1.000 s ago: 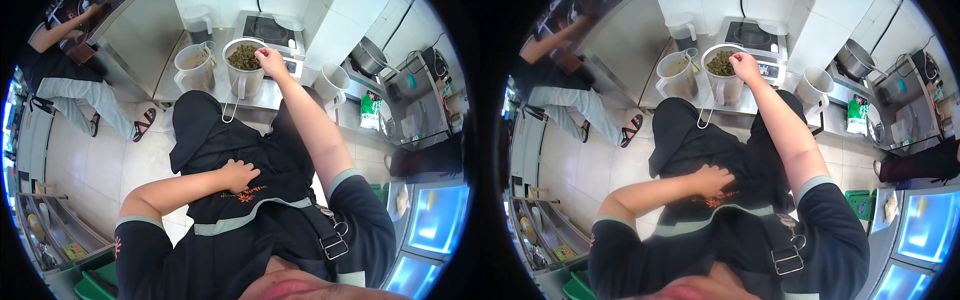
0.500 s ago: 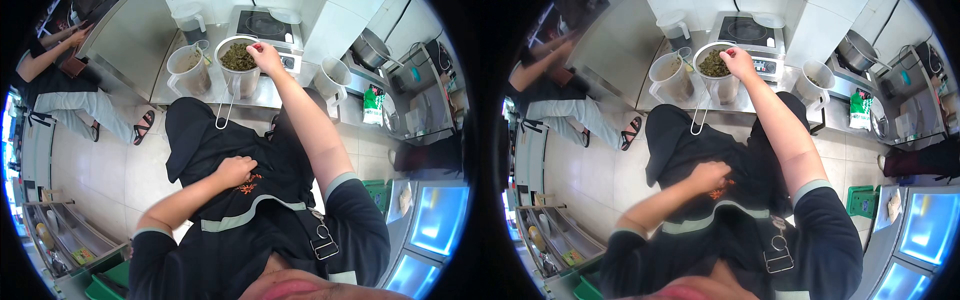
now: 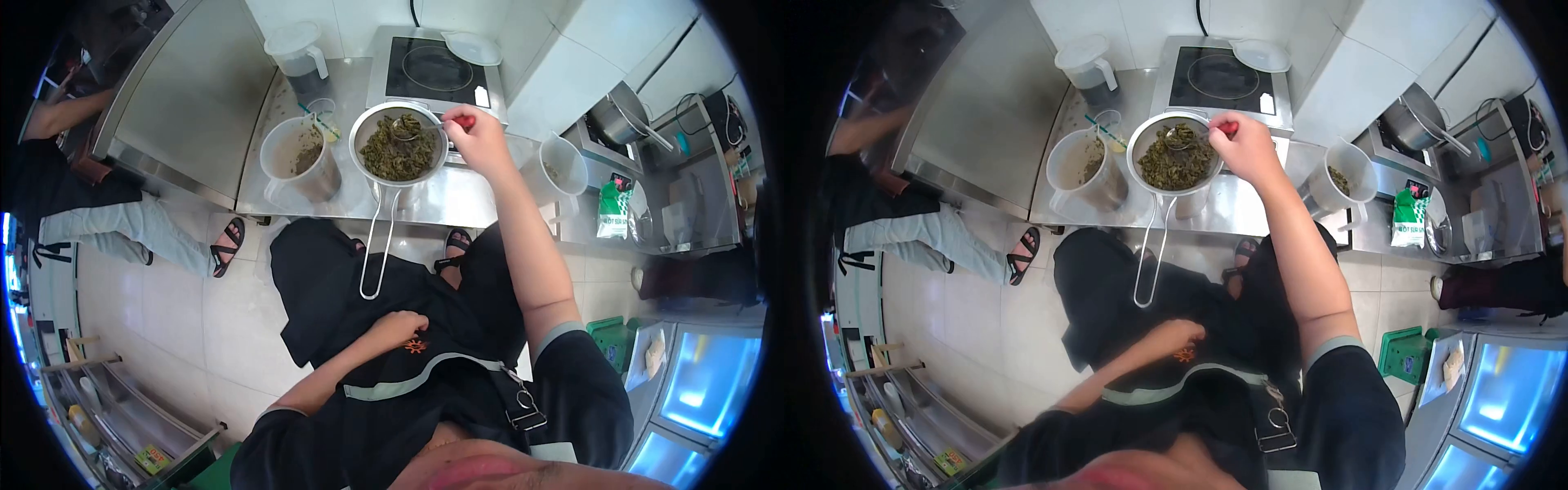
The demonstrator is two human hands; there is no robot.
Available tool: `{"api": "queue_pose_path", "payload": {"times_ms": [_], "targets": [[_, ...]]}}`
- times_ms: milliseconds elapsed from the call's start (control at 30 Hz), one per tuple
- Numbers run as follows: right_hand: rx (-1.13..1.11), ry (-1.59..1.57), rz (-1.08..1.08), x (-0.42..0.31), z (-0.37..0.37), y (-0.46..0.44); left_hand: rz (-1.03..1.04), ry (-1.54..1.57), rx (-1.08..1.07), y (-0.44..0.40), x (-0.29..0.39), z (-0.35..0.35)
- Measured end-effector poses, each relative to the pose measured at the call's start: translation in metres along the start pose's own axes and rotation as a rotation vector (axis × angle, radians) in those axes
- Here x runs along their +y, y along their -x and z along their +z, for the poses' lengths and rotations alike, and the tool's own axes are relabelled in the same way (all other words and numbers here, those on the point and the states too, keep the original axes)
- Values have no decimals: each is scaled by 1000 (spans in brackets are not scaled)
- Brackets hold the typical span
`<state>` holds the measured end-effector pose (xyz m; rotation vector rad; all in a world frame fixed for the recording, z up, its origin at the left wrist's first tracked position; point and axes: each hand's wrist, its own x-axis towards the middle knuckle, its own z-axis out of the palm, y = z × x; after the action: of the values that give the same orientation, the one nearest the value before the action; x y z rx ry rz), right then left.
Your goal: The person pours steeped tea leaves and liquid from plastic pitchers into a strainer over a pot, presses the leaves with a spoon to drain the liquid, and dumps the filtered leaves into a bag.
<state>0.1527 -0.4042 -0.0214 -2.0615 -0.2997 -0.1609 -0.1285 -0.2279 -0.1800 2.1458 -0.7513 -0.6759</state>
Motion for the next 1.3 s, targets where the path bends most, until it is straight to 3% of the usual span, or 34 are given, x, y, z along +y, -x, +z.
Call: {"api": "queue_pose_path", "payload": {"times_ms": [167, 233, 300, 333, 367, 433, 467, 533, 600, 633, 667, 733, 800, 867, 933, 1000, 1067, 1133, 1200, 1300], "targets": [[45, -106, -68, 44, 11, -5, -44, 191, -42, -8, -19, 9], [-55, -222, 34, 40, 6, -3, 134, 195, 10, -11, -40, 21], [-107, -275, 57, 35, 6, -2, 128, 251, -46, -12, -45, 19], [-207, -161, 17, 30, 8, -2, 91, 254, -87, -10, -37, 9], [-307, -50, -18, 27, 11, 3, -158, 502, -215, -6, -14, -10], [-312, 21, -104, 25, 18, 0, -213, 783, -284, 5, 51, -74], [-313, 96, -190, 25, 21, -1, -23, 825, -234, 19, 81, -106], [-249, 199, -176, 13, 25, -12, 33, 1078, -331, 30, 107, -158], [-258, -350, -77, 22, 49, -25, 625, 593, -443, 29, 131, -161], [-258, -348, -80, 19, 57, -30, 568, 703, -497, 28, 135, -152], [-257, -503, -37, 15, 64, -35, 591, 699, -412, 20, 130, -155], [-246, -654, -16, 10, 66, -45, 565, 352, 6, 5, 127, -195], [-150, -843, 17, 8, 62, -48, 565, 254, 193, 7, 140, -225], [-94, -963, 73, 7, 49, -46, 660, 173, 143, 11, 132, -233], [-71, -940, 69, 17, 51, -45, 66, 637, 321, 11, 92, -240], [-35, -865, 57, 32, 69, -42, -439, 410, 656, -32, 11, -214], [-19, -865, 81, 34, 79, -30, -646, 555, 337, -55, -22, -181], [25, -879, 108, 40, 88, -23, -551, 1157, 405, -69, -16, -155], [61, -893, 112, 48, 96, -15, -546, 1365, 494, -80, -12, -140], [57, -903, 42, 50, 100, -11, -431, 1554, 422, -86, -32, -130]]}}
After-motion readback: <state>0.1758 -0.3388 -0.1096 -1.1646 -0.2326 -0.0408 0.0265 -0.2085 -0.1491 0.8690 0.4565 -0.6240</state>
